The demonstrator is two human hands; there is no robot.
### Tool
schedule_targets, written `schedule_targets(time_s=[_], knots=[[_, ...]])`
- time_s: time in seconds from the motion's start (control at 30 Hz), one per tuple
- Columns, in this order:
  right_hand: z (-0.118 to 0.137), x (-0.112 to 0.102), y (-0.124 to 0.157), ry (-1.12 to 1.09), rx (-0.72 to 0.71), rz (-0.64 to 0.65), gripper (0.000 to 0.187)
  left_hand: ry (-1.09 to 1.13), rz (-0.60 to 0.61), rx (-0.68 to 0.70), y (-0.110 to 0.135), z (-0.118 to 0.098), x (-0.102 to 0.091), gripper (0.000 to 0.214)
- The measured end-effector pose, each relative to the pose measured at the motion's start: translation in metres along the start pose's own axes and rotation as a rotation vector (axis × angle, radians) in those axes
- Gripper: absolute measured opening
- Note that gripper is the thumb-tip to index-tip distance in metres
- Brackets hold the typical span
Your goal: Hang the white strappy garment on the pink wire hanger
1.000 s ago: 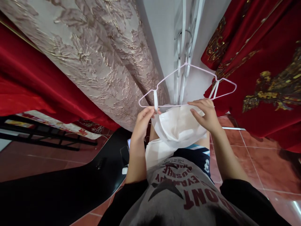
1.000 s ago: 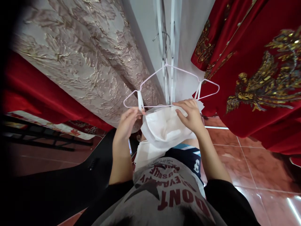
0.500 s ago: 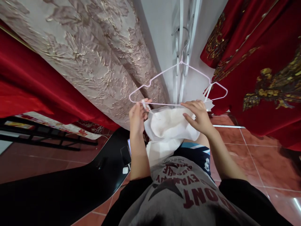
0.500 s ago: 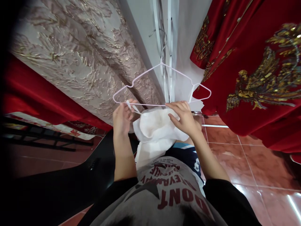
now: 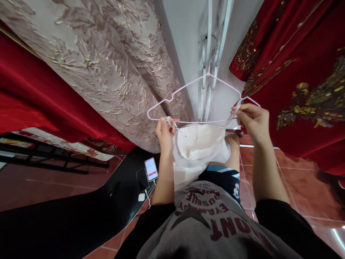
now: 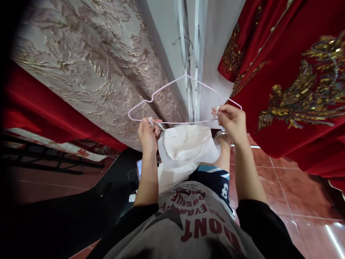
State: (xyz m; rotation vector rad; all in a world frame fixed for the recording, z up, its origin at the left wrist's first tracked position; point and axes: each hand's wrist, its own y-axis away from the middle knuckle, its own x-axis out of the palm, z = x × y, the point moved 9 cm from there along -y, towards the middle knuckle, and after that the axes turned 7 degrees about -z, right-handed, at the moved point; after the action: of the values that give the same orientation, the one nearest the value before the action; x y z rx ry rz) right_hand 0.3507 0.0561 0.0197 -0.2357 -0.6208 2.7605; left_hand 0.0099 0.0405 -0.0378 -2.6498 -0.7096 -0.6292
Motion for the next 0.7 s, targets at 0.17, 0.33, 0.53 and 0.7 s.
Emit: schedule_targets(time_s=[0.17,0.33,0.53,0.7], knots=[[-0.008,-0.039,-0.022,-0.101,-0.081,-0.392,0.027,0.012,0.028,0.057,-0.003,-0.009,0.001,0.052],[-0.028,-0.074,0.004,-0.238,-0.204,-0.732,0.037,0.025,0.026,0.006,-0.007,-0.007,0.000,0.050],[0.004,-0.032,0.040,0.015,-0.435,-0.471,0.030,0.023,0.018,-0.073,0.000,0.004,0.005,0.045],[0.015,0.033,0.038,0.276,-0.483,0.106,0.027,-0.007,0.081,-0.120,0.013,0.007,0.008,0.038]])
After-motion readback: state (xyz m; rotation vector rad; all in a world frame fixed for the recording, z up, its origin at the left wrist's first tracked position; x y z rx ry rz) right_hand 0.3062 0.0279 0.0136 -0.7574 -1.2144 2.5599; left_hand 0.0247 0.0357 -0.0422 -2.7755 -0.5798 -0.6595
